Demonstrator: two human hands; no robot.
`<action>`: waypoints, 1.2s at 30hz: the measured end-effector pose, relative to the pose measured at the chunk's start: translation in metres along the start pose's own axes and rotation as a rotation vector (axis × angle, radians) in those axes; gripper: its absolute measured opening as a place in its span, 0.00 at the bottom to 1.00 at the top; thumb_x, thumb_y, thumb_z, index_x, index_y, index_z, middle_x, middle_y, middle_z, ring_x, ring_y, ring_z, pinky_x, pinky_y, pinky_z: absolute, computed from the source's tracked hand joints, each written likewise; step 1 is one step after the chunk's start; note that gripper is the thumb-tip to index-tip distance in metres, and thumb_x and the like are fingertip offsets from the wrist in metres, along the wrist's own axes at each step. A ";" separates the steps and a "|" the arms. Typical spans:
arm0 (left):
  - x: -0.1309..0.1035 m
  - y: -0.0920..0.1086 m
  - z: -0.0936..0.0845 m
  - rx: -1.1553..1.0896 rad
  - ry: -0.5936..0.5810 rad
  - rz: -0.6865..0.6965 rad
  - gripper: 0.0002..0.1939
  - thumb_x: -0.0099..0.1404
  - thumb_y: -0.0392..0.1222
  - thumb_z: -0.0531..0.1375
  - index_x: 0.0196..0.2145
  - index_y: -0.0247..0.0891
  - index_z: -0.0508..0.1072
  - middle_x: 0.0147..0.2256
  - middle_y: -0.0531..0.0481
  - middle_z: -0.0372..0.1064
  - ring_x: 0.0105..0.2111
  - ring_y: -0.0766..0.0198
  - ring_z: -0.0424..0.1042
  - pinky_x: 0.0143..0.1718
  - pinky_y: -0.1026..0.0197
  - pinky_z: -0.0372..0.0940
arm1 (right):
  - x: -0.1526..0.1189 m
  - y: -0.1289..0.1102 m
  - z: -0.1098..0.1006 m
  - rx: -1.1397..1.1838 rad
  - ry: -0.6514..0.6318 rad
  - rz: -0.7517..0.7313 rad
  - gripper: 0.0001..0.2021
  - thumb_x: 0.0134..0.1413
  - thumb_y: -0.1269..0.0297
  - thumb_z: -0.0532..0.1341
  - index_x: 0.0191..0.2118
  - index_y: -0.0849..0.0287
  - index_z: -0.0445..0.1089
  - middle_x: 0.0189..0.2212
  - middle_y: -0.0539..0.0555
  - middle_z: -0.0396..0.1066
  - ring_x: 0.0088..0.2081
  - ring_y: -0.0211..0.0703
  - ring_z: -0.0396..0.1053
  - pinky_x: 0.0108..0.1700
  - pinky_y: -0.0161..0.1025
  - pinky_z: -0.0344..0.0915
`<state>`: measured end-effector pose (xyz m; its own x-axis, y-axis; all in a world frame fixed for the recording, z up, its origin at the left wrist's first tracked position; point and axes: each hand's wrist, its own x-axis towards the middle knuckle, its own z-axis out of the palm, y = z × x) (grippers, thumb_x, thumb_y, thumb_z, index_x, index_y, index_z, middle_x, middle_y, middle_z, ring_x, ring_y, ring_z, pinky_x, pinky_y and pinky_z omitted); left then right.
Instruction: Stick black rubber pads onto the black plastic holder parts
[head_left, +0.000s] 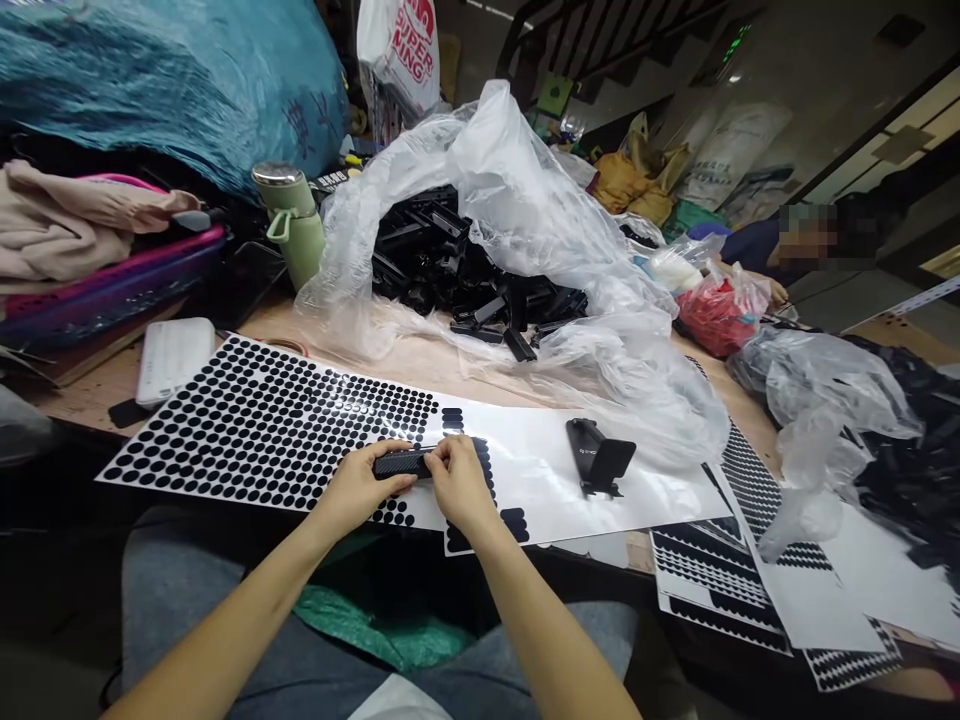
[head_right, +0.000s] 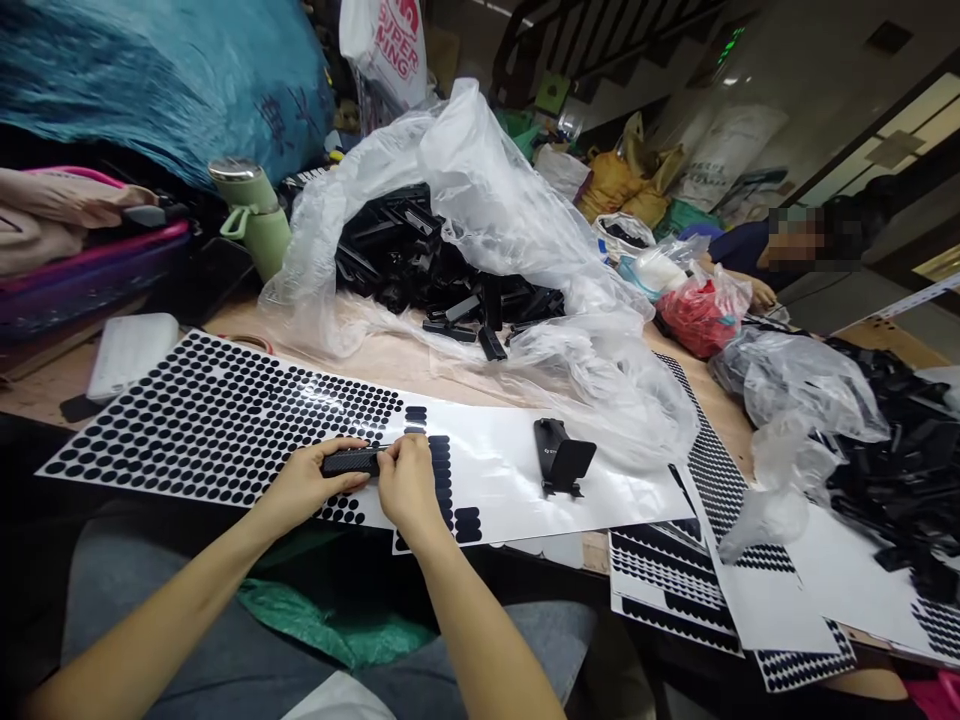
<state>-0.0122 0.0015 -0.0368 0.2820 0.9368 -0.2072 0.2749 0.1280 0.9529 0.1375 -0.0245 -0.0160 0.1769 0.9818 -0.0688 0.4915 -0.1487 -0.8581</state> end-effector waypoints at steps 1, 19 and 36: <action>-0.001 0.000 0.000 -0.007 0.003 -0.010 0.21 0.46 0.43 0.65 0.40 0.39 0.73 0.34 0.48 0.71 0.29 0.60 0.71 0.31 0.61 0.66 | 0.000 0.000 0.000 0.000 0.000 -0.003 0.06 0.49 0.68 0.54 0.23 0.57 0.60 0.34 0.54 0.60 0.37 0.43 0.62 0.41 0.41 0.59; -0.029 0.052 0.005 0.236 -0.374 0.071 0.30 0.45 0.45 0.66 0.48 0.45 0.69 0.37 0.49 0.71 0.26 0.61 0.70 0.27 0.63 0.64 | -0.010 0.036 -0.063 0.109 0.309 0.110 0.13 0.45 0.52 0.59 0.32 0.56 0.63 0.32 0.52 0.65 0.33 0.42 0.62 0.34 0.38 0.57; 0.284 0.111 0.071 0.769 0.200 0.327 0.25 0.51 0.45 0.62 0.46 0.35 0.64 0.45 0.36 0.66 0.48 0.45 0.64 0.46 0.51 0.56 | -0.049 0.057 -0.089 0.145 0.240 0.257 0.13 0.49 0.51 0.56 0.29 0.56 0.63 0.24 0.48 0.61 0.24 0.37 0.56 0.29 0.34 0.57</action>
<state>0.1640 0.2590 -0.0052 0.3079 0.9372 0.1638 0.7753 -0.3470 0.5278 0.2325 -0.0912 -0.0168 0.4820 0.8565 -0.1846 0.2824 -0.3513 -0.8927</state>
